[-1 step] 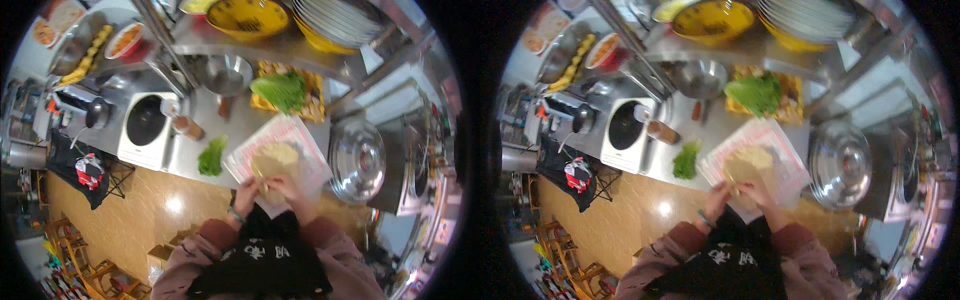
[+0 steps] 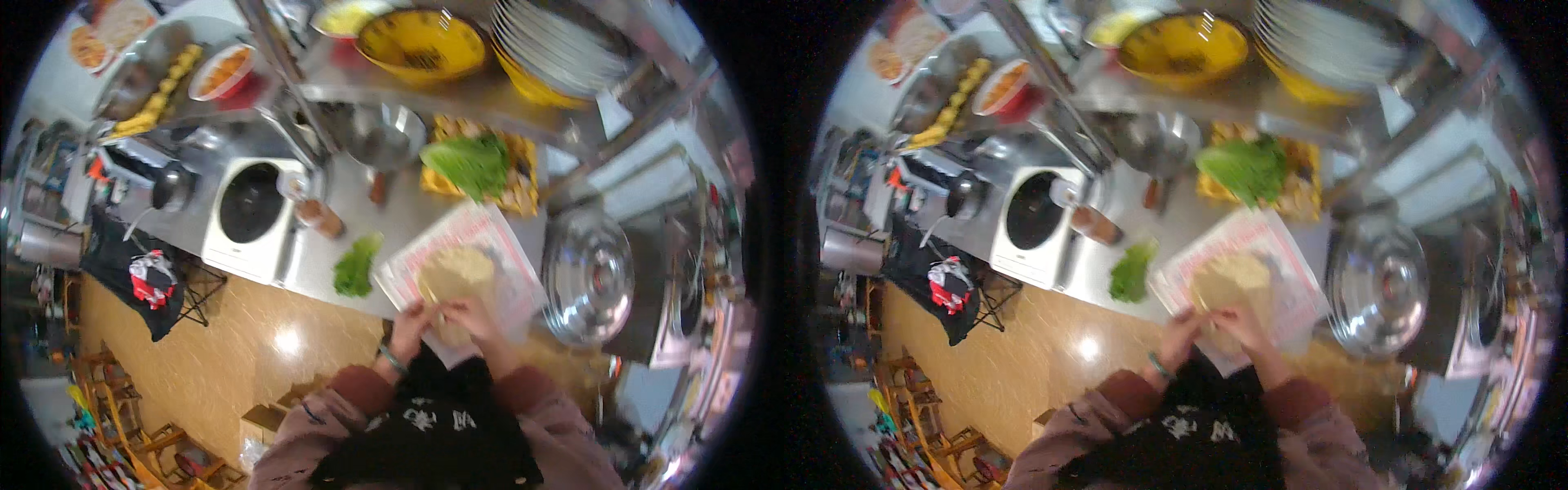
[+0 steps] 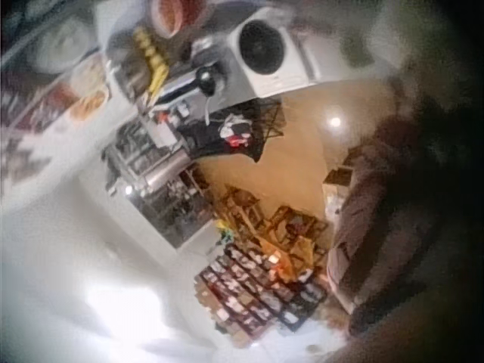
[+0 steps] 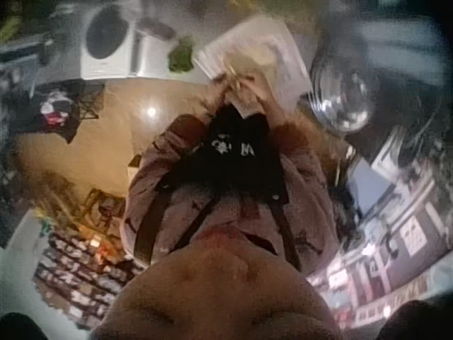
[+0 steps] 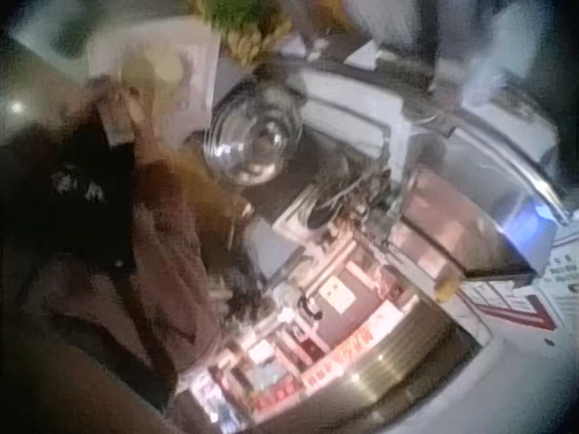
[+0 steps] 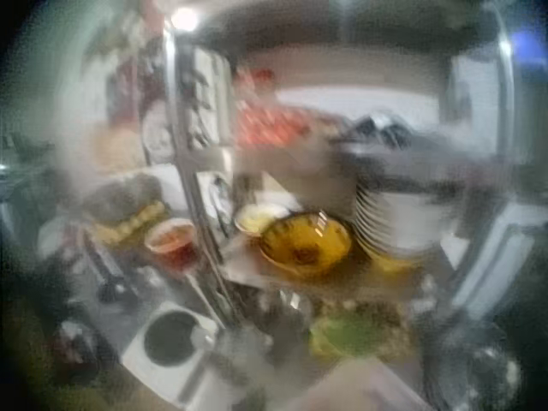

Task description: The person prepares a food wrap by placing a thin sheet on a paper, adding sauce, fried items, and lettuce, then folding the paper around the contents. The person also retrieves a tray and moves around the kitchen before assembling the wrap.

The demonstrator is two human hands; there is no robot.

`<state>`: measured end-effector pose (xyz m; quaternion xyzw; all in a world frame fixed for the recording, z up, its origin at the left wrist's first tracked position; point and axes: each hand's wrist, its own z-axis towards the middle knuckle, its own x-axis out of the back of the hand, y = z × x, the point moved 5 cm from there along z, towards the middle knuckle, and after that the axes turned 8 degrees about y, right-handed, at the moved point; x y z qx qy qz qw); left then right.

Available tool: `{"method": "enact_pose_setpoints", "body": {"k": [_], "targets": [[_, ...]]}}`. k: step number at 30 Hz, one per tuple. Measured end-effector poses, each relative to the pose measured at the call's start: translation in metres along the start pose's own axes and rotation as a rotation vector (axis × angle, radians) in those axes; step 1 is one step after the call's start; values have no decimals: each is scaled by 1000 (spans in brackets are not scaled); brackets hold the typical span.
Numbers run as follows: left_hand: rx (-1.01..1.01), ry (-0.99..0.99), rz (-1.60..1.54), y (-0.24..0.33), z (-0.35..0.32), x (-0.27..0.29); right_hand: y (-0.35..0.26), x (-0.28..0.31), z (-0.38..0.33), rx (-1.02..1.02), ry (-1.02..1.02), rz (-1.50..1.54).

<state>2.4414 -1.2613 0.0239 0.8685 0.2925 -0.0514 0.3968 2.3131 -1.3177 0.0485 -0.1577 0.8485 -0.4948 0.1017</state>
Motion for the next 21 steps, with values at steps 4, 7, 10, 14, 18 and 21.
{"method": "enact_pose_setpoints", "body": {"k": [4,7,10,14,18,21], "targets": [[-22,15,-112,-10,10,3,2,-4,7,55,52,-220],[-5,35,-193,-21,19,5,11,12,12,28,258,-108],[60,45,-269,-28,24,9,24,37,15,-33,470,121],[146,-193,-330,-17,28,4,27,52,15,91,617,209],[225,-392,-150,4,28,-10,22,27,19,179,525,-427],[186,-349,56,19,27,-19,15,10,17,301,437,-317]]}}
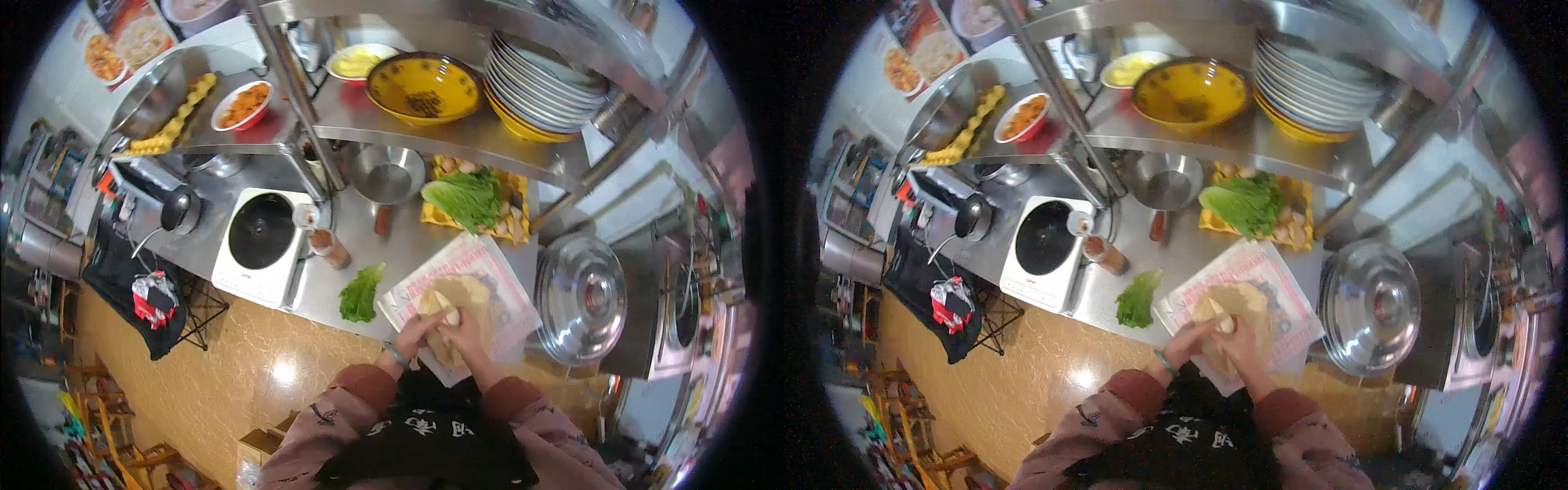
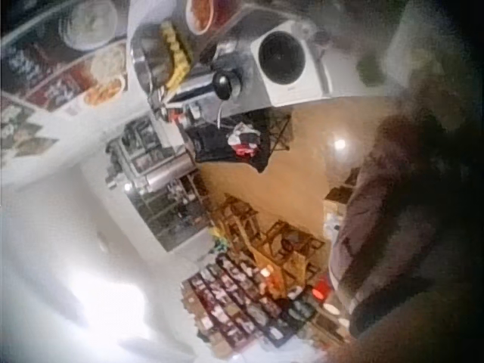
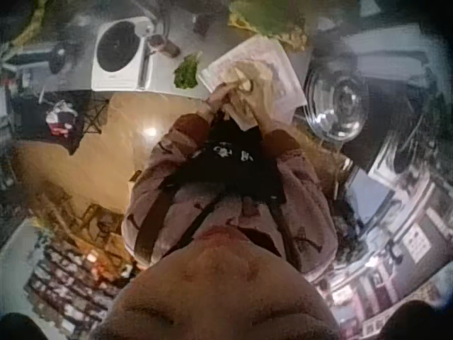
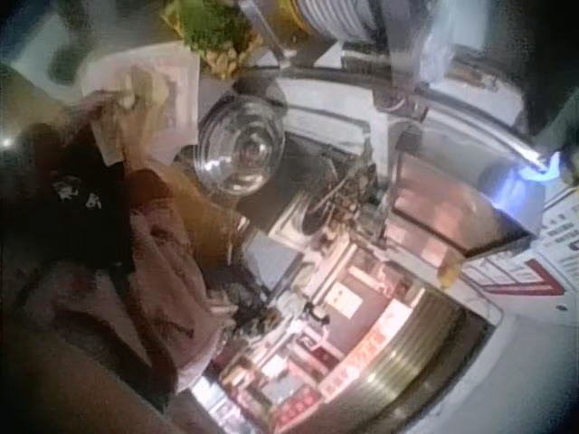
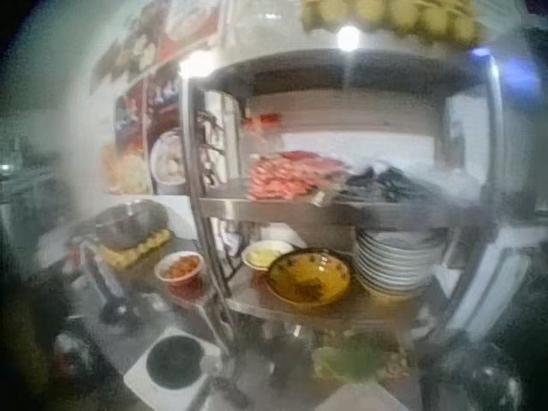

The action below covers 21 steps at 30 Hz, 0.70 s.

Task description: The person prepares a food wrap by placing a thin sheet on a paper, adding sauce, fried items, and lettuce, then folding the paper around the contents. The person also retrieves a tray and moves around the kitchen before assembling the wrap.

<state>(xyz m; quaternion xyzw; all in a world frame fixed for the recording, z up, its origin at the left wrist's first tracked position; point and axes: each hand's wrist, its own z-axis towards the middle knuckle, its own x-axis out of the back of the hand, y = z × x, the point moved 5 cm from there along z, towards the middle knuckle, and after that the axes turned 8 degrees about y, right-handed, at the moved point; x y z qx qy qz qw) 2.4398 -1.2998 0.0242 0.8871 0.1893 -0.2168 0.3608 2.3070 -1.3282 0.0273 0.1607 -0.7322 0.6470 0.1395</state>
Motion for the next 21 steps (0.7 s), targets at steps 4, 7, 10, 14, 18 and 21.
{"method": "enact_pose_setpoints", "body": {"k": [4,7,10,14,18,21], "targets": [[33,68,175,6,2,-8,-7,-4,-4,-16,-55,-22],[26,287,301,3,8,5,-1,-5,-6,-133,-161,214],[20,241,197,-6,12,11,15,9,-2,-302,-22,387],[-44,112,54,-4,11,14,36,16,3,-521,90,731],[-68,256,147,2,12,13,33,15,10,-337,108,594],[-128,400,203,2,19,10,23,4,10,-165,-23,216]]}}
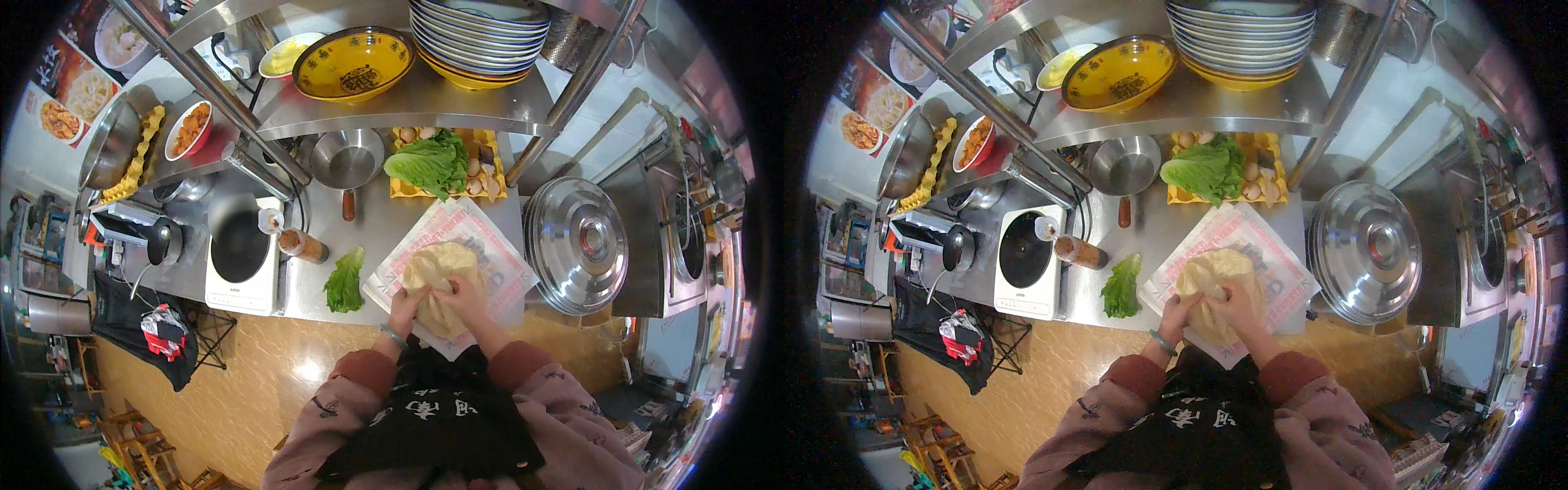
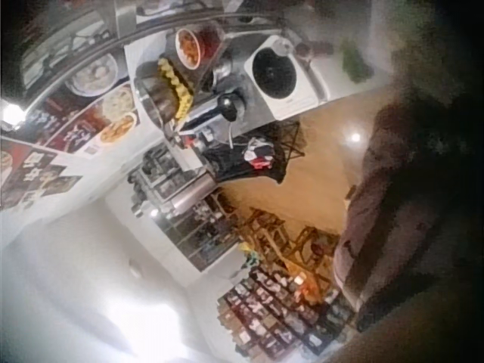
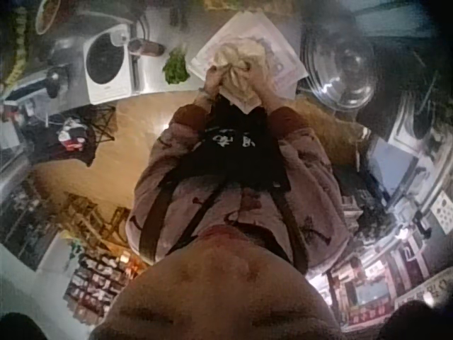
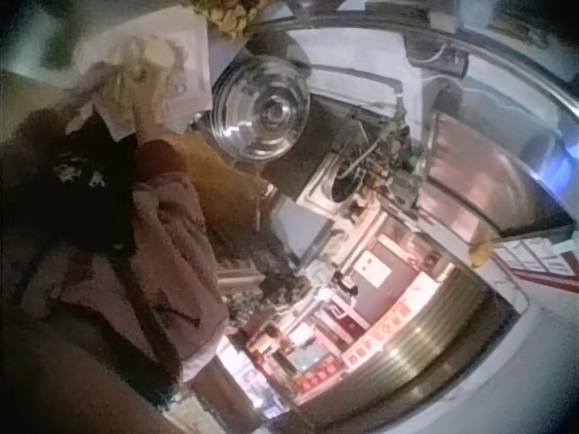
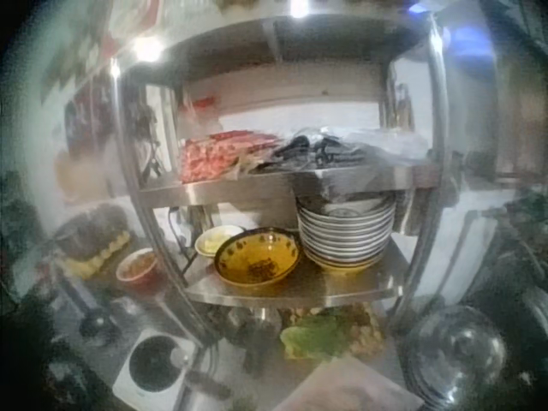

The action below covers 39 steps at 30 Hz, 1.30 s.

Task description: The person prepares a food wrap by placing a thin sheet on a paper, adding sauce, fried items, and lettuce, then folding the paper around the contents. The person also retrieves a tray and moves around the kitchen before assembling the wrap.

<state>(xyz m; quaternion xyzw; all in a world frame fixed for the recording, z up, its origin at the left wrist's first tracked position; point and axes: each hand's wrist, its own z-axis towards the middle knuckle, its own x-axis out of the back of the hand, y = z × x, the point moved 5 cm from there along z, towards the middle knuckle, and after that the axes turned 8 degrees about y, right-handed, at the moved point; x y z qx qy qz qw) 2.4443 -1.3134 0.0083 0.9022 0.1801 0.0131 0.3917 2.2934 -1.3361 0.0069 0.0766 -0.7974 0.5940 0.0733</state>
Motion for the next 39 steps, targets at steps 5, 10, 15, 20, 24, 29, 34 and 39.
{"method": "enact_pose_setpoints", "body": {"k": [5,10,15,20,24,29,34,39], "targets": [[68,-37,22,-5,9,-1,-11,6,-6,-65,6,138],[-57,-265,-66,27,-21,-19,-35,39,-11,-256,49,461],[-154,-548,-181,85,-74,-45,-67,67,-14,-326,-140,814],[-69,-482,-179,125,-93,-32,-70,91,-10,-275,31,993],[-134,-414,-211,150,-107,-15,-60,106,-6,-232,213,1086],[-184,-337,-331,167,-128,-1,-49,114,4,-209,239,1142],[-285,-282,-420,186,-144,15,-30,106,16,-221,266,1157],[-348,-187,-366,198,-147,32,-3,80,28,-264,268,1132]]}}
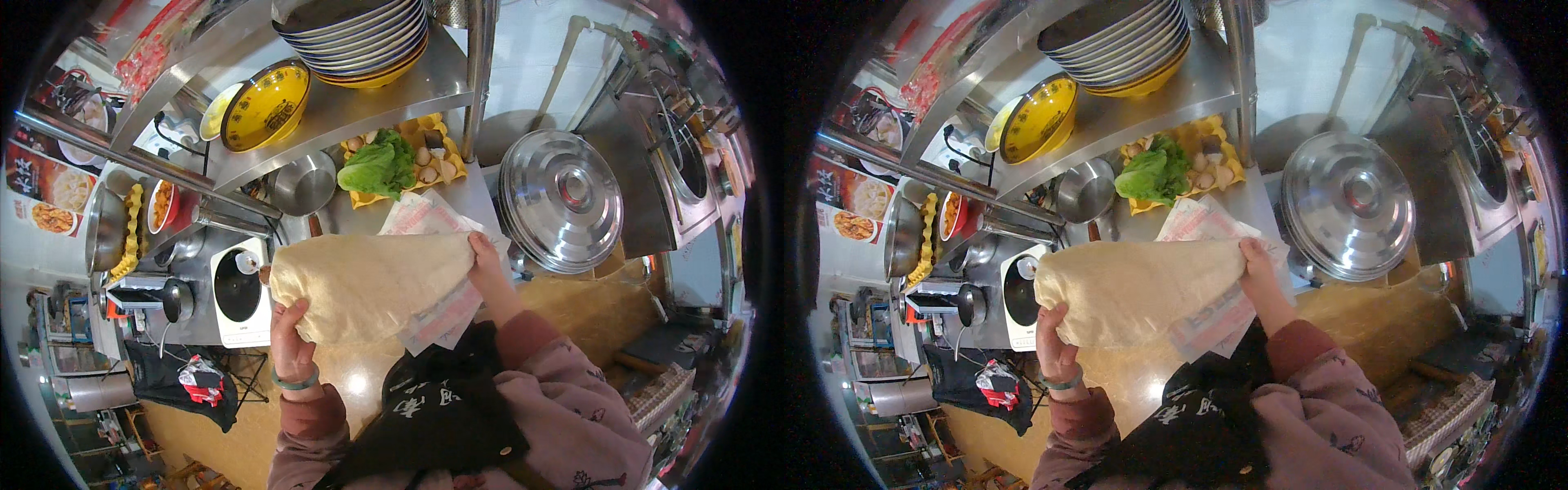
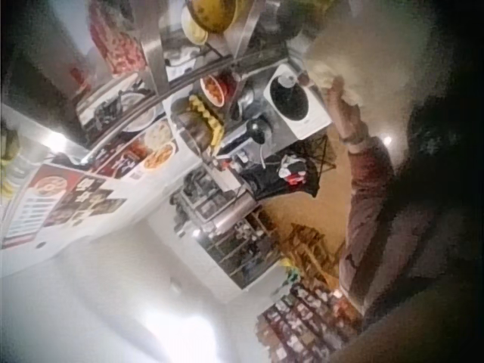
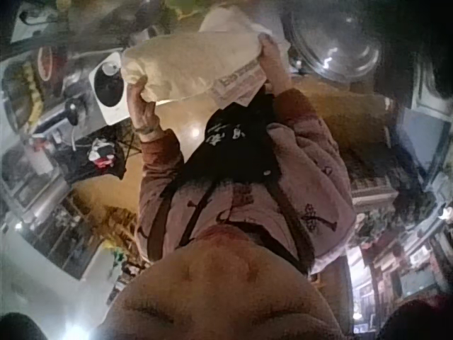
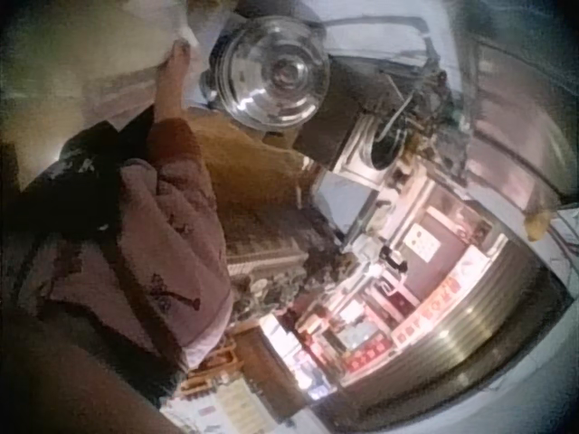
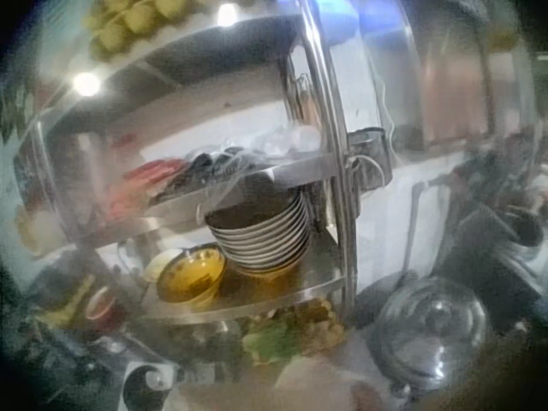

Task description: The person prepares a food wrap by placing a thin sheet on a paper, adding sauce, fried items, and lettuce, then folding the paper around the contents. The person also retrieves a tray and moves around the kitchen before assembling the wrap.

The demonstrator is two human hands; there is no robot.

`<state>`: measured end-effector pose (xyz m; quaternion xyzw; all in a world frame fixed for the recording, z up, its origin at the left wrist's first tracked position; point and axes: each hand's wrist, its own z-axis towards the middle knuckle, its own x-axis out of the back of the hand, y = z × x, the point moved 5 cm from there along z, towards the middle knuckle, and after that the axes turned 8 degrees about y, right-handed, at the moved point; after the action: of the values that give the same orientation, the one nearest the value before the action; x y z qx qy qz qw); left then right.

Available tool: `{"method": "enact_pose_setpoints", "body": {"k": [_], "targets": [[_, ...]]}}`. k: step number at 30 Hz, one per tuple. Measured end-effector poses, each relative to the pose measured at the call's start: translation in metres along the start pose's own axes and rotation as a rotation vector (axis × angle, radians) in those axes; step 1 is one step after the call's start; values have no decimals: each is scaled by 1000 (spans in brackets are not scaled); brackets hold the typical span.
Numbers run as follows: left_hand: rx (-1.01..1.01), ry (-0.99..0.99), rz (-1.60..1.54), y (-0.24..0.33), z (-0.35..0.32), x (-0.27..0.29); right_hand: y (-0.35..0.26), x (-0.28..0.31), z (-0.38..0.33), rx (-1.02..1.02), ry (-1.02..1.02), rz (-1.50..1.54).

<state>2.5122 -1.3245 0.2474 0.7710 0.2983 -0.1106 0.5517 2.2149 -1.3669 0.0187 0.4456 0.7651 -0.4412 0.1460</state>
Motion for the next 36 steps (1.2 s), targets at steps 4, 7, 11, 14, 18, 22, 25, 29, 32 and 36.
{"method": "enact_pose_setpoints", "body": {"k": [4,7,11,14,18,22,25,29,32,36], "targets": [[-65,43,21,9,3,8,17,6,7,20,32,-33],[-86,55,70,17,3,11,17,4,7,-7,6,-10],[-171,32,219,23,2,5,23,-9,-4,-323,-63,158],[-288,4,230,25,-3,-3,33,-23,-24,-586,-173,117],[-436,91,389,41,-7,0,39,-25,-39,-584,-211,-210],[-259,109,194,56,-5,14,26,-29,-34,-355,-240,-24],[-290,143,187,65,-7,22,22,-24,-29,-284,-238,-47],[-344,192,119,69,-16,29,24,-11,-26,-269,-211,-91],[-649,215,432,81,-29,26,28,3,-19,-289,-136,-101],[-441,235,218,75,-21,38,30,17,-10,-218,-146,-143]]}}
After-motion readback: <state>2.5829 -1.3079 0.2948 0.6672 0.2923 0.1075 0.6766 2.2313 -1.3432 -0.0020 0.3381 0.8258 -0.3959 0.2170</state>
